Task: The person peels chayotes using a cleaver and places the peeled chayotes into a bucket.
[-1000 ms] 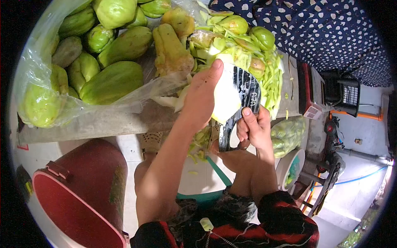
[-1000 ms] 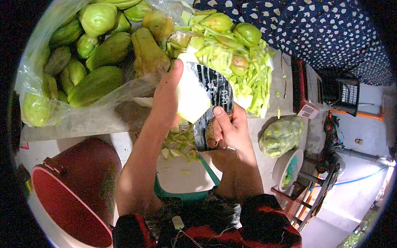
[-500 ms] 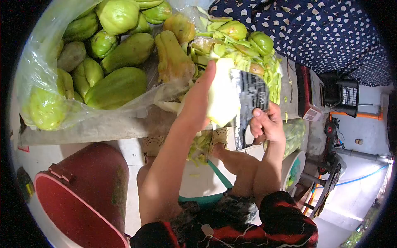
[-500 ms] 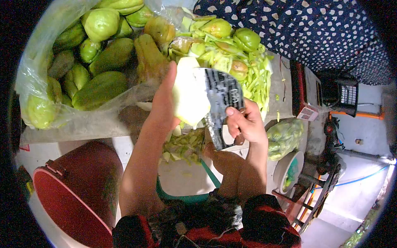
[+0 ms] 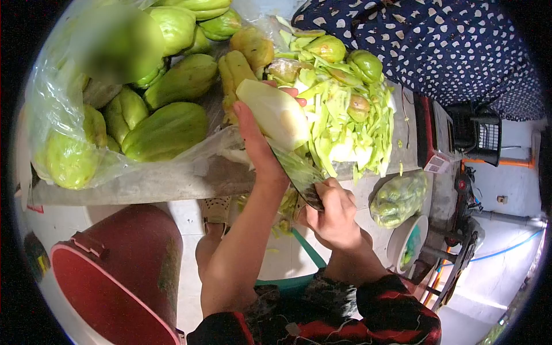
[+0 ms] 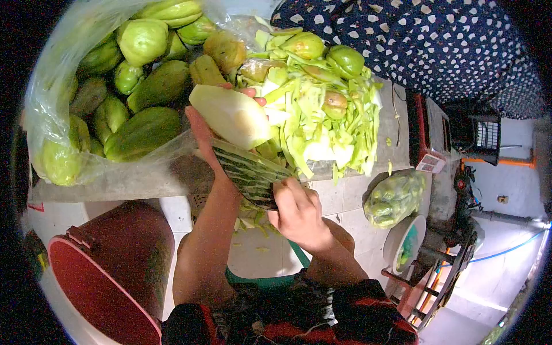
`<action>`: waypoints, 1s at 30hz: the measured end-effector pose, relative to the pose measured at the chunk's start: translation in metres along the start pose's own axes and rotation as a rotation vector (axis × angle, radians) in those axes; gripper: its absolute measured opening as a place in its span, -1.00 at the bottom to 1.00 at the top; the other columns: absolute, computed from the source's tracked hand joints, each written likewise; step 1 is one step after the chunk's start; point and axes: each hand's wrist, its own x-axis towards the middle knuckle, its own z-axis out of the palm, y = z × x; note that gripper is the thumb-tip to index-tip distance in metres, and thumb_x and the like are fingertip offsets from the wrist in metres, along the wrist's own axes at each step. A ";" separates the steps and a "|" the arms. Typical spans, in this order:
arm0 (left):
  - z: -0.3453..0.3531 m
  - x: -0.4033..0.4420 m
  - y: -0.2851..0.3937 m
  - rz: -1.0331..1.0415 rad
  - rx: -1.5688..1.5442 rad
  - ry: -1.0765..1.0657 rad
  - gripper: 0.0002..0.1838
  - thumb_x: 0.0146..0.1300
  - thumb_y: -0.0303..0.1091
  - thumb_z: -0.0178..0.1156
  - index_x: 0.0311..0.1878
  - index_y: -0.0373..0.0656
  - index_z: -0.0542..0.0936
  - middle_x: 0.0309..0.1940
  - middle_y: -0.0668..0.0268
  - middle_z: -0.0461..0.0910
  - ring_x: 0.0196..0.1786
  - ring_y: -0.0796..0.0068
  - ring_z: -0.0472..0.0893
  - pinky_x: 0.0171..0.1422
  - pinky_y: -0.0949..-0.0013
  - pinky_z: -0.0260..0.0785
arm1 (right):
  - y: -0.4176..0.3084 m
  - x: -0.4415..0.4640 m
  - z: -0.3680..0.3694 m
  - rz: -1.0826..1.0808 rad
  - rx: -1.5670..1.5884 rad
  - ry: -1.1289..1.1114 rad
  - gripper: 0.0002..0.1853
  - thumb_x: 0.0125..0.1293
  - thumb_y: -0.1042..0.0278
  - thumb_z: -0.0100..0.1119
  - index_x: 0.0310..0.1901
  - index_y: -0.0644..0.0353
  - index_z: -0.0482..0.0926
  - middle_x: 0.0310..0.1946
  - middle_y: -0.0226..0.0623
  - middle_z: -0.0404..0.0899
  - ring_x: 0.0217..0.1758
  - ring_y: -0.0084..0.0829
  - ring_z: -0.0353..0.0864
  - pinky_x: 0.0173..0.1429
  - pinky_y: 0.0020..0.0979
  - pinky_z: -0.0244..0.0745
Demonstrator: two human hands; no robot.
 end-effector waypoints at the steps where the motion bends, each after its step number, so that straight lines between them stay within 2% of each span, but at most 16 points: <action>1: 0.000 -0.001 -0.001 -0.002 0.000 -0.003 -0.33 0.45 0.31 -0.28 0.14 -0.15 0.41 -0.15 0.17 0.61 -0.11 0.31 0.62 -0.05 0.29 0.47 | 0.001 -0.002 0.000 0.002 -0.002 0.003 -0.70 0.06 0.58 0.24 -0.15 0.34 0.44 -0.40 -0.03 0.51 -0.49 -0.09 0.57 -0.42 -0.23 0.46; 3: -0.002 -0.001 -0.002 0.078 0.005 -0.047 -0.33 0.48 0.27 -0.27 0.14 -0.21 0.39 -0.18 0.20 0.60 -0.11 0.38 0.59 0.01 0.37 0.42 | 0.004 -0.007 0.002 0.039 -0.012 -0.072 -0.48 -0.19 0.51 0.29 -0.07 0.30 0.46 -0.20 -0.03 0.49 -0.37 -0.08 0.59 -0.31 -0.18 0.52; 10: -0.006 0.002 -0.004 0.149 0.057 -0.041 -0.33 0.49 0.25 -0.26 0.13 -0.27 0.39 -0.20 0.20 0.59 -0.12 0.44 0.56 0.03 0.40 0.38 | 0.003 -0.005 0.005 -0.010 -0.057 -0.023 -0.47 -0.21 0.49 0.31 -0.07 0.30 0.45 -0.20 -0.03 0.48 -0.43 -0.08 0.58 -0.37 -0.19 0.52; 16: -0.011 0.002 -0.011 0.183 0.088 -0.036 -0.31 0.48 0.27 -0.27 0.10 -0.28 0.41 -0.22 0.21 0.59 -0.14 0.45 0.57 0.02 0.40 0.38 | 0.004 -0.004 0.012 0.063 -0.033 -0.045 -0.52 -0.17 0.51 0.30 -0.11 0.27 0.43 -0.20 0.01 0.47 -0.44 -0.03 0.58 -0.38 -0.16 0.51; 18: -0.023 0.005 -0.012 0.059 0.066 -0.144 -0.25 0.36 0.40 -0.15 0.13 -0.18 0.41 -0.09 0.11 0.58 -0.03 0.17 0.59 0.05 0.22 0.54 | 0.004 -0.001 0.013 0.124 -0.018 -0.097 -0.58 -0.14 0.53 0.29 -0.18 0.25 0.39 -0.26 0.01 0.44 -0.46 0.03 0.54 -0.37 -0.11 0.50; 19: -0.021 0.002 -0.013 0.058 0.067 -0.146 -0.25 0.36 0.40 -0.15 0.13 -0.18 0.41 -0.09 0.11 0.58 -0.03 0.17 0.59 0.05 0.22 0.54 | 0.005 0.002 0.013 0.125 -0.018 -0.095 -0.58 -0.14 0.53 0.29 -0.18 0.25 0.39 -0.26 0.01 0.44 -0.46 0.03 0.54 -0.37 -0.11 0.50; 21: -0.014 -0.007 -0.016 -0.022 0.016 -0.062 -0.26 0.35 0.41 -0.13 0.13 -0.17 0.41 -0.08 0.11 0.58 -0.03 0.18 0.59 -0.06 0.22 0.60 | 0.006 0.009 0.012 0.117 0.041 -0.044 -0.67 0.05 0.63 0.26 -0.14 0.30 0.38 -0.37 -0.01 0.47 -0.44 0.05 0.55 -0.37 -0.09 0.45; 28: -0.021 -0.004 -0.016 -0.062 0.024 -0.130 -0.27 0.34 0.40 -0.11 0.11 -0.16 0.42 -0.10 0.11 0.57 -0.05 0.17 0.61 -0.14 0.18 0.63 | 0.001 0.012 0.010 0.155 0.059 -0.071 -0.69 0.08 0.64 0.23 -0.15 0.32 0.36 -0.38 0.01 0.46 -0.41 0.11 0.54 -0.36 -0.06 0.45; 30: -0.016 -0.008 -0.022 0.084 0.147 -0.102 -0.26 0.33 0.41 -0.10 0.10 -0.16 0.43 -0.09 0.10 0.57 -0.07 0.16 0.62 -0.16 0.15 0.64 | -0.001 0.014 0.010 0.230 0.053 -0.109 -0.71 0.10 0.63 0.23 -0.18 0.31 0.34 -0.38 0.03 0.46 -0.39 0.13 0.54 -0.35 -0.06 0.46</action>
